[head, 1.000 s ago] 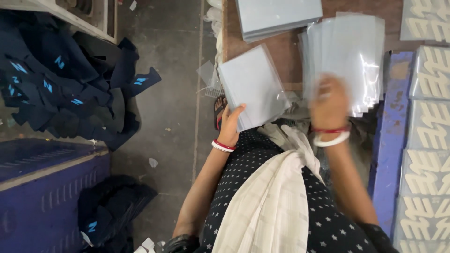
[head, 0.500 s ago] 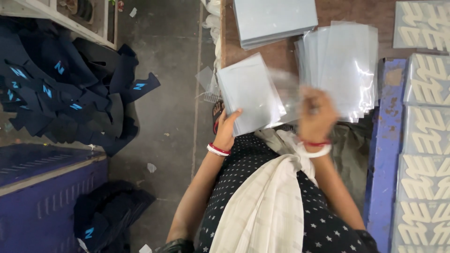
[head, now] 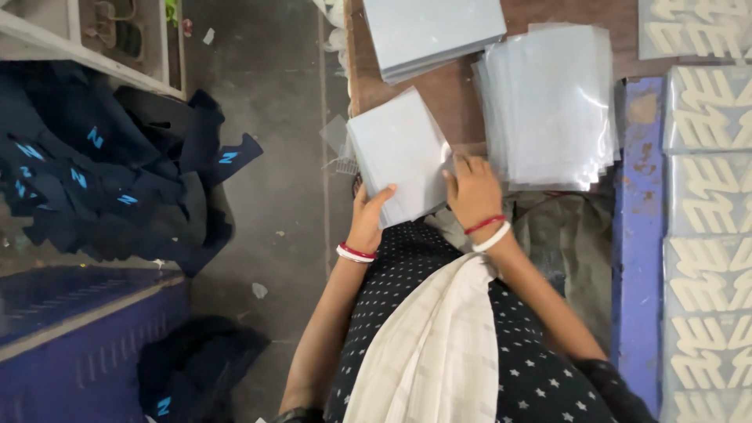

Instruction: The person picks up clear plastic sleeves and inserts small blue paper items into them one at a time from a stack on a table, then places the filled sleeves into a separate pile.

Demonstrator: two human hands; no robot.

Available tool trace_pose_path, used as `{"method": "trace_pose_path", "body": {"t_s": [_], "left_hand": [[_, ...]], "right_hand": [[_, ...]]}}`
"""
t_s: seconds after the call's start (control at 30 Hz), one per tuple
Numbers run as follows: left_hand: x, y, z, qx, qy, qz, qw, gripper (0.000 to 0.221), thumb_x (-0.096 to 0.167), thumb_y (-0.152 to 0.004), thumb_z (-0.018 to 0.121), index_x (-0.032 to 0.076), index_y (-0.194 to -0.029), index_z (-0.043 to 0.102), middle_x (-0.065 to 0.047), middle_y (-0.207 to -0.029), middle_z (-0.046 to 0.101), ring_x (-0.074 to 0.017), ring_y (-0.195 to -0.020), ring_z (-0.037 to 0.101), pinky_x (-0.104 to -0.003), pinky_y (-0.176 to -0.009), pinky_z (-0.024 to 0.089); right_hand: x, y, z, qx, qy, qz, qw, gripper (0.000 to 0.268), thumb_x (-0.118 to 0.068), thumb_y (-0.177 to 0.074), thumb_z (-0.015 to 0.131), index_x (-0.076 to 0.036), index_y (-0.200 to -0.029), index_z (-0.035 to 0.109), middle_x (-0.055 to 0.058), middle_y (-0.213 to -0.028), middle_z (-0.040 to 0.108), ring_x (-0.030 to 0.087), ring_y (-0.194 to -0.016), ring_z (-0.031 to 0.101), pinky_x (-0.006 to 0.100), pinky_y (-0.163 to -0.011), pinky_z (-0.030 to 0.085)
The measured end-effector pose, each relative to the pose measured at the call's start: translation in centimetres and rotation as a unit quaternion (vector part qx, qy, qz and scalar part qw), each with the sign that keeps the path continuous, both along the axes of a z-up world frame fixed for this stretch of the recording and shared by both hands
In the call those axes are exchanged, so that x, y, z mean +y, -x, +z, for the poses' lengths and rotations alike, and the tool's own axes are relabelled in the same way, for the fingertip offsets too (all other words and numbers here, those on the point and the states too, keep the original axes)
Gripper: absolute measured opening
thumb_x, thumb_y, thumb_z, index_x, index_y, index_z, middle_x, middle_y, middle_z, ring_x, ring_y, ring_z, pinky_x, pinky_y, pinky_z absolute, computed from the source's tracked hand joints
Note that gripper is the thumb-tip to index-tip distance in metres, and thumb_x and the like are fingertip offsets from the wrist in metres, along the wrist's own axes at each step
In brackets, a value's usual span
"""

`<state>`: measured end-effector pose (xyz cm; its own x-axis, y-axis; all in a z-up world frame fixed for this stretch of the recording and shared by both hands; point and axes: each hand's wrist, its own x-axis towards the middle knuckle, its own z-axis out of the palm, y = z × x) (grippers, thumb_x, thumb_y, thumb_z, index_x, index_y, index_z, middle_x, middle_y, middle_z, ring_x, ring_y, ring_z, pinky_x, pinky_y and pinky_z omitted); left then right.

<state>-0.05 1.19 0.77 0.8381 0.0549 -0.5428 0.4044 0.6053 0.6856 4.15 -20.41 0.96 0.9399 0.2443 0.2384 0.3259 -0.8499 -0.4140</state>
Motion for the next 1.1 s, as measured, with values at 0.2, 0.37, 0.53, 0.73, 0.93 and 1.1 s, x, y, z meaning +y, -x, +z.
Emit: {"method": "trace_pose_path", "body": {"t_s": [0.2, 0.37, 0.53, 0.73, 0.93, 1.1], "left_hand": [[-0.1, -0.2, 0.1, -0.003, -0.032, 0.002, 0.999, 0.056, 0.009, -0.088, 0.073, -0.003, -0.139, 0.055, -0.014, -0.125, 0.067, -0.0230, -0.112, 0.064, -0.036, -0.094, 0.053], [-0.4, -0.3, -0.3, -0.006, -0.028, 0.009, 1.000, 0.058, 0.010, -0.088, 0.075, -0.002, -0.140, 0.054, -0.012, -0.127, 0.067, -0.0218, -0.112, 0.064, -0.035, -0.094, 0.053], [-0.3, 0.1, -0.8, 0.000, -0.030, 0.012, 0.999, 0.057, 0.012, -0.088, 0.077, -0.004, -0.138, 0.056, -0.013, -0.126, 0.067, -0.0224, -0.111, 0.064, -0.035, -0.093, 0.053], [-0.5, -0.1, -1.0, 0.013, -0.065, 0.012, 0.998, 0.056, 0.016, -0.088, 0.077, -0.004, -0.135, 0.057, -0.014, -0.124, 0.068, -0.0215, -0.110, 0.065, -0.034, -0.095, 0.051], [-1.0, -0.7, -0.4, 0.010, -0.082, 0.030, 0.996, 0.052, 0.015, -0.087, 0.078, -0.005, -0.132, 0.061, -0.012, -0.120, 0.070, -0.0200, -0.107, 0.066, -0.033, -0.093, 0.052], [-1.1, -0.5, 0.2, 0.003, -0.074, 0.036, 0.997, 0.050, 0.013, -0.089, 0.078, -0.005, -0.133, 0.060, -0.013, -0.120, 0.070, -0.0202, -0.105, 0.065, -0.033, -0.090, 0.053]], "right_hand": [[2.0, 0.6, 5.2, -0.064, 0.035, 0.023, 0.997, 0.028, -0.006, -0.093, 0.067, -0.001, -0.120, 0.066, 0.014, -0.120, 0.070, 0.038, -0.108, 0.062, 0.048, -0.092, 0.052], [0.1, 0.4, 1.3, -0.011, -0.067, -0.024, 0.997, 0.038, 0.001, -0.087, 0.063, -0.002, -0.124, 0.071, 0.015, -0.110, 0.073, 0.031, -0.095, 0.069, 0.041, -0.083, 0.057], [-8.5, -3.3, 5.8, 0.032, -0.473, -0.129, 0.871, 0.024, 0.006, -0.108, 0.057, -0.004, -0.125, 0.070, 0.008, -0.113, 0.073, 0.013, -0.081, 0.065, 0.029, -0.074, 0.054], [-10.8, -3.9, 6.8, -0.210, 0.123, -0.170, 0.955, 0.037, 0.007, -0.094, 0.060, 0.003, -0.130, 0.067, 0.022, -0.123, 0.069, 0.038, -0.110, 0.064, 0.046, -0.094, 0.051], [0.8, -0.3, 2.3, 0.077, 0.029, -0.009, 0.997, 0.046, -0.033, -0.105, 0.063, 0.004, -0.131, 0.063, 0.027, -0.116, 0.066, 0.044, -0.111, 0.062, 0.050, -0.093, 0.051], [3.5, 0.7, 4.1, -0.004, 0.110, -0.023, 0.994, 0.050, -0.024, -0.101, 0.057, 0.006, -0.141, 0.056, 0.024, -0.131, 0.068, 0.037, -0.112, 0.063, 0.050, -0.092, 0.050]]}}
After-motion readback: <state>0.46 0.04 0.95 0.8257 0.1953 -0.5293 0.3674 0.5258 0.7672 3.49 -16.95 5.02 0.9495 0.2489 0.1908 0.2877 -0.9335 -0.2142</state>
